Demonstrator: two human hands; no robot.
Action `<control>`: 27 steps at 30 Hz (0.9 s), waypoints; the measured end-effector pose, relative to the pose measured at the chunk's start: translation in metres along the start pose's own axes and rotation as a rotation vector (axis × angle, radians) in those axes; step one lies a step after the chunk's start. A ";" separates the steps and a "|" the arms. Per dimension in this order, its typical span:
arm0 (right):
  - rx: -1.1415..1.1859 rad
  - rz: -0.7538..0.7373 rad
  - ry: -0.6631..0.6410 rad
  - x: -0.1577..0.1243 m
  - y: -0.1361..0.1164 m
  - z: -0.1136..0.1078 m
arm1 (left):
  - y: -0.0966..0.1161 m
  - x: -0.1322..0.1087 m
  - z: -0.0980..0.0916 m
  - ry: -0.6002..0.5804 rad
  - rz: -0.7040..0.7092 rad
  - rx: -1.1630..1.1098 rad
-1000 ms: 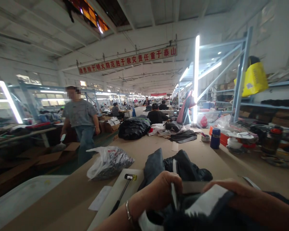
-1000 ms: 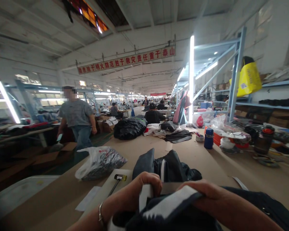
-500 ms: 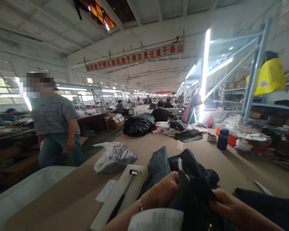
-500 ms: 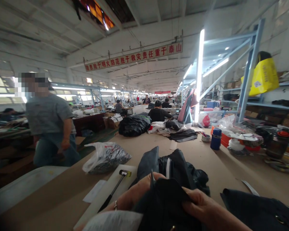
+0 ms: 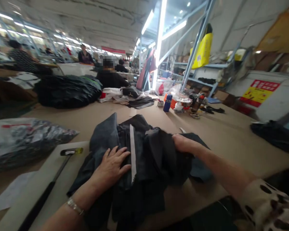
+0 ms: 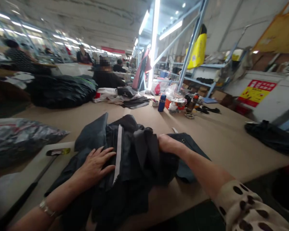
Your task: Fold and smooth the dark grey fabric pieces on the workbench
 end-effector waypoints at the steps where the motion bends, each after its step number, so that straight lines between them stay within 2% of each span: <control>1: 0.022 0.041 0.013 0.002 0.007 -0.005 | -0.004 0.001 0.005 -0.012 0.003 0.105; 4: 0.142 0.115 0.074 0.001 0.021 -0.023 | -0.010 0.001 0.013 -0.008 0.015 0.304; 11: 0.357 0.127 0.136 -0.014 0.024 -0.061 | -0.015 0.000 0.019 0.045 0.043 0.391; 13: 0.415 0.039 0.187 -0.018 0.015 -0.080 | -0.017 0.000 0.020 0.064 0.057 0.406; 17: 0.426 -0.230 0.252 -0.032 -0.016 -0.122 | -0.021 0.001 0.023 0.055 0.043 0.413; 21: 0.408 -0.349 0.348 -0.044 -0.030 -0.161 | -0.023 0.001 0.025 0.096 0.082 0.461; 24: 0.426 -0.321 0.362 -0.045 -0.007 -0.182 | -0.025 0.000 0.025 0.120 0.107 0.467; 27: 0.379 -0.106 0.334 -0.041 0.050 -0.191 | -0.025 0.000 0.025 0.105 0.098 0.444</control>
Point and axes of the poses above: each hand's wrist, its own x-axis towards the middle knuckle, its own z-axis out of the palm, y = z × x, the point moved 5 cm from there along x, towards the middle knuckle, and after that the axes turned 5 degrees about x, right-handed, at the moved point
